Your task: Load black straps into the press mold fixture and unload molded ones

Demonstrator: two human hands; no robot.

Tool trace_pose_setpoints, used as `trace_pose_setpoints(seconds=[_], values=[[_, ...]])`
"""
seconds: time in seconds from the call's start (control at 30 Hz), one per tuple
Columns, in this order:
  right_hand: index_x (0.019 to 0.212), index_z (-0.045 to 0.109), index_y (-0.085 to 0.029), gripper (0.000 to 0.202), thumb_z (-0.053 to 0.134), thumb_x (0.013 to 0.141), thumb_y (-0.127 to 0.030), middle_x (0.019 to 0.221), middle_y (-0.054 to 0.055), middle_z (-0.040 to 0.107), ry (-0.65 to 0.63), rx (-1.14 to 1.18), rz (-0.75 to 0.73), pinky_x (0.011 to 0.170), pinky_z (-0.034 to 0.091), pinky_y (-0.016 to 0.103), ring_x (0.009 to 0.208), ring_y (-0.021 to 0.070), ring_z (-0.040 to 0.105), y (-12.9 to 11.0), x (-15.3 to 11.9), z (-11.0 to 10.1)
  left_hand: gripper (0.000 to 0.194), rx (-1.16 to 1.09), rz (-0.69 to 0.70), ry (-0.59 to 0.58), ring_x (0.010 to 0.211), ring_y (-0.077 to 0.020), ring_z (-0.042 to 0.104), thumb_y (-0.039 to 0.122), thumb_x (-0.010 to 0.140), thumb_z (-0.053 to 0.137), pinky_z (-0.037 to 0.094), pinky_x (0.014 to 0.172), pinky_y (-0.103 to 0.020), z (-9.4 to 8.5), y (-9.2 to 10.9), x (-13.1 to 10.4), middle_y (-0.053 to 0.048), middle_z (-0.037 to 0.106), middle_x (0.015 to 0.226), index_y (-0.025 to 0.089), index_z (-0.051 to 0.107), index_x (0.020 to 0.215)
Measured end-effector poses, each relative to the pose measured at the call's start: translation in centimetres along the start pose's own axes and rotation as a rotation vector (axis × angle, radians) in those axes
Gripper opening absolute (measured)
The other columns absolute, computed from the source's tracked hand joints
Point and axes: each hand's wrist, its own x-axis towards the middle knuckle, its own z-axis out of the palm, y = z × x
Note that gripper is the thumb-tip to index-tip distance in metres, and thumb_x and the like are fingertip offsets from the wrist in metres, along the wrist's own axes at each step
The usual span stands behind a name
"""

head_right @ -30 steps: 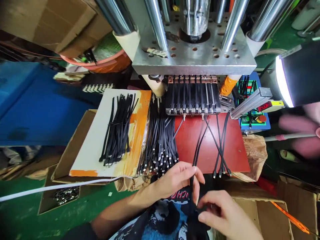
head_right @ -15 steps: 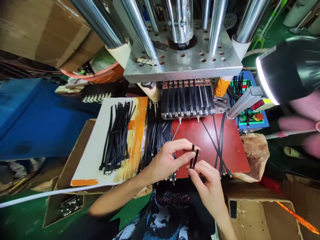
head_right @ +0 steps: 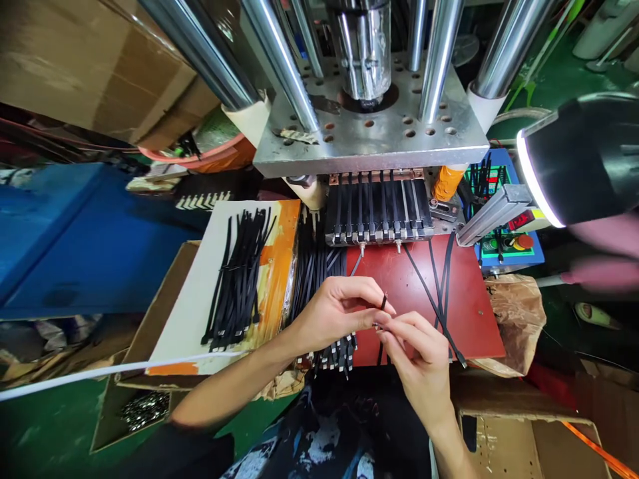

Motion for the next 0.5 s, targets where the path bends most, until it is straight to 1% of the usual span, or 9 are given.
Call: trace_pose_setpoints(seconds=[0.07,0.17,0.23,0.3,0.37,0.43,0.5], values=[[0.096,0.078,-0.029,0.017,0.073,0.094,-0.014,0.083,-0.002,0.067,0.001,0.036,0.031,0.051,0.041,0.022,0.062,0.0095,0.054,-0.2,0.5,0.3,0.027,0.019,0.024,0.011,0.073,-0.0133,0.068,0.039,0.078,0.093,0.054,0.069,-0.022,-0.2,0.2,0.3,-0.007,0.077,0.082,0.014,0.085,0.086],[0.099,0.08,-0.03,0.016,0.072,0.096,-0.016,0.083,-0.002,0.068,0.018,0.055,0.061,0.054,0.042,0.023,0.065,0.011,0.057,-0.4,0.9,0.5,0.023,0.053,0.059,0.044,0.073,-0.0135,0.069,0.037,0.082,0.09,0.054,0.068,-0.022,-0.5,0.3,0.6,-0.007,0.077,0.083,0.015,0.085,0.085],[0.098,0.08,-0.028,0.014,0.073,0.095,-0.017,0.084,-0.001,0.069,0.015,0.054,0.073,0.056,0.043,0.025,0.068,0.0124,0.058,-0.5,1.2,0.5,0.024,0.099,0.086,0.062,0.073,-0.0142,0.069,0.039,0.083,0.089,0.054,0.067,-0.023,-0.7,0.3,0.7,-0.007,0.077,0.082,0.015,0.084,0.083],[0.095,0.079,-0.026,0.01,0.073,0.095,-0.018,0.082,0.0,0.066,0.001,0.055,0.075,0.056,0.042,0.025,0.068,0.0129,0.056,-0.5,1.5,0.5,0.028,0.165,0.104,0.073,0.073,-0.0149,0.069,0.042,0.082,0.089,0.053,0.067,-0.024,-0.7,0.3,0.7,-0.007,0.077,0.081,0.015,0.083,0.082],[0.092,0.076,-0.025,0.007,0.072,0.096,-0.02,0.079,-0.002,0.062,-0.018,0.041,0.066,0.055,0.039,0.025,0.065,0.012,0.052,-0.5,1.9,0.7,0.029,0.247,0.107,0.093,0.072,-0.0147,0.068,0.043,0.084,0.088,0.053,0.067,-0.024,-0.6,0.5,0.7,-0.006,0.077,0.079,0.014,0.081,0.08],[0.086,0.07,-0.023,0.012,0.071,0.097,-0.024,0.075,-0.003,0.057,-0.034,0.005,0.081,0.054,0.037,0.025,0.062,0.0114,0.047,-0.2,2.0,1.0,0.025,0.335,0.124,0.123,0.07,-0.0132,0.067,0.038,0.087,0.085,0.052,0.068,-0.024,-0.5,0.9,0.8,-0.004,0.075,0.078,0.015,0.078,0.079],[0.078,0.063,-0.021,0.024,0.069,0.099,-0.029,0.072,-0.003,0.054,-0.106,-0.04,0.141,0.055,0.037,0.025,0.061,0.0116,0.047,0.3,1.6,1.1,0.02,0.414,0.159,0.178,0.07,-0.0121,0.065,0.031,0.09,0.081,0.051,0.069,-0.023,-0.7,1.5,1.5,-0.002,0.074,0.078,0.016,0.076,0.078]])
